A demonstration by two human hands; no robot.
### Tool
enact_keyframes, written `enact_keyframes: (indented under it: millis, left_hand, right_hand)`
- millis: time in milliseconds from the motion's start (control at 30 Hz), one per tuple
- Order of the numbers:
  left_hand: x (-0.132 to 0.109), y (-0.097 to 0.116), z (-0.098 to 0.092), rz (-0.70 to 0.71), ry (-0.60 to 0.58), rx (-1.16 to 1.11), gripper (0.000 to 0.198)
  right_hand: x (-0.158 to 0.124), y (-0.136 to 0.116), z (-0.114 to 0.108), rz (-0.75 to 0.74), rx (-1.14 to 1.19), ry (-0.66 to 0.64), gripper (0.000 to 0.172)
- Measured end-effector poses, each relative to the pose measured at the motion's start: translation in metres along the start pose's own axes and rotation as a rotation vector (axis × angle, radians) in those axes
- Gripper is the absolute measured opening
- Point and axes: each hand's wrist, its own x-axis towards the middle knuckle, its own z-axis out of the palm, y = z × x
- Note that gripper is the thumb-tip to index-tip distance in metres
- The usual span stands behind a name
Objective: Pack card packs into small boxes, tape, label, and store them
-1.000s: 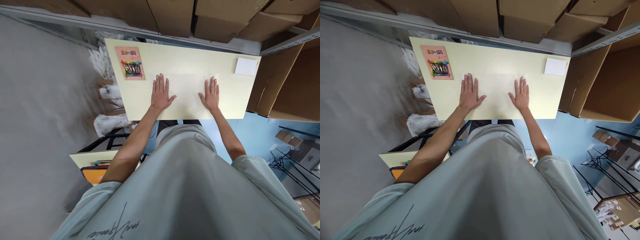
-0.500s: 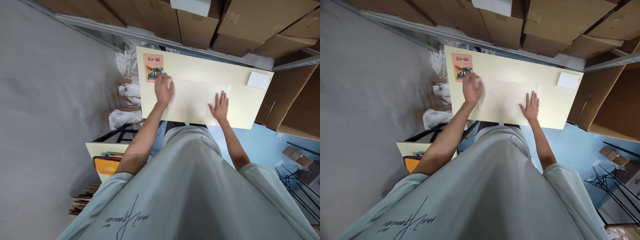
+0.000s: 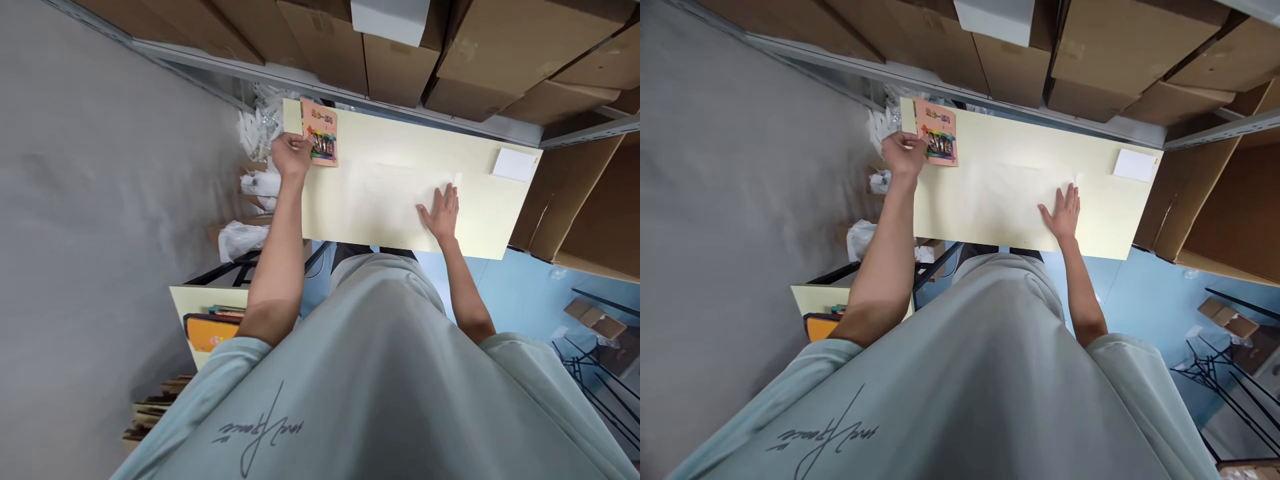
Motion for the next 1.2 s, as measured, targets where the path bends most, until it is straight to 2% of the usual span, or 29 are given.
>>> enact_keyframes:
  millis: [100, 167, 233, 333, 400, 500, 600, 767, 900, 1000, 1100, 1200]
  left_hand:
    - [-0.039, 0.021, -0.006, -0.067, 0.028, -0.161, 0.022]
    - [-0.079, 0.035, -0.004, -0.078, -0.038, -0.288, 0.033]
    - [-0.121, 0.042, 0.003, -0.136, -0.126, -0.373, 0.039]
    - [-0.167, 0.039, 0.018, -0.279, -0.264, -0.442, 0.031]
    - [-0.180, 0.029, 0.026, -0.348, -0.279, -0.412, 0.021]
    - [-0.181, 0.011, 0.031, -0.355, -0.215, -0.267, 0.008]
    - [-0.176, -0.002, 0.031, -0.306, -0.200, -0.076, 0.009]
    - [-0.176, -0.004, 0.027, -0.267, -0.223, 0.102, 0.011]
    - [-0.174, -0.002, 0.025, -0.233, -0.139, 0.180, 0.019]
    - [-0.168, -0.001, 0.028, -0.218, -0.127, 0.173, 0.007]
    - [-0.162, 0.005, 0.029, -0.191, -0.139, 0.129, 0.022]
    - [-0.164, 0.019, 0.022, -0.125, -0.168, 0.106, 0.023]
  right_hand:
    - [0.004, -0.027, -0.013, -0.002, 0.255, 0.068, 0.084]
    - [0.006, -0.055, -0.014, -0.027, 0.502, 0.011, 0.081]
    - [0.008, -0.085, -0.007, -0.034, 0.753, -0.098, 0.079]
    - [0.011, -0.121, 0.013, 0.014, 0.916, -0.233, 0.069]
    - [0.013, -0.136, 0.026, 0.067, 0.865, -0.280, 0.050]
    - [0.014, -0.150, 0.038, 0.106, 0.683, -0.312, 0.023]
    - [0.014, -0.159, 0.043, 0.148, 0.522, -0.315, 0.012]
    - [0.013, -0.164, 0.045, 0.150, 0.386, -0.334, 0.020]
    - [0.005, -0.162, 0.041, 0.086, 0.321, -0.266, 0.031]
    - [-0.005, -0.164, 0.039, -0.015, 0.331, -0.282, 0.037]
    - [-0.012, -0.166, 0.040, -0.082, 0.344, -0.329, 0.037]
    - [-0.015, -0.164, 0.044, -0.080, 0.384, -0.319, 0.035]
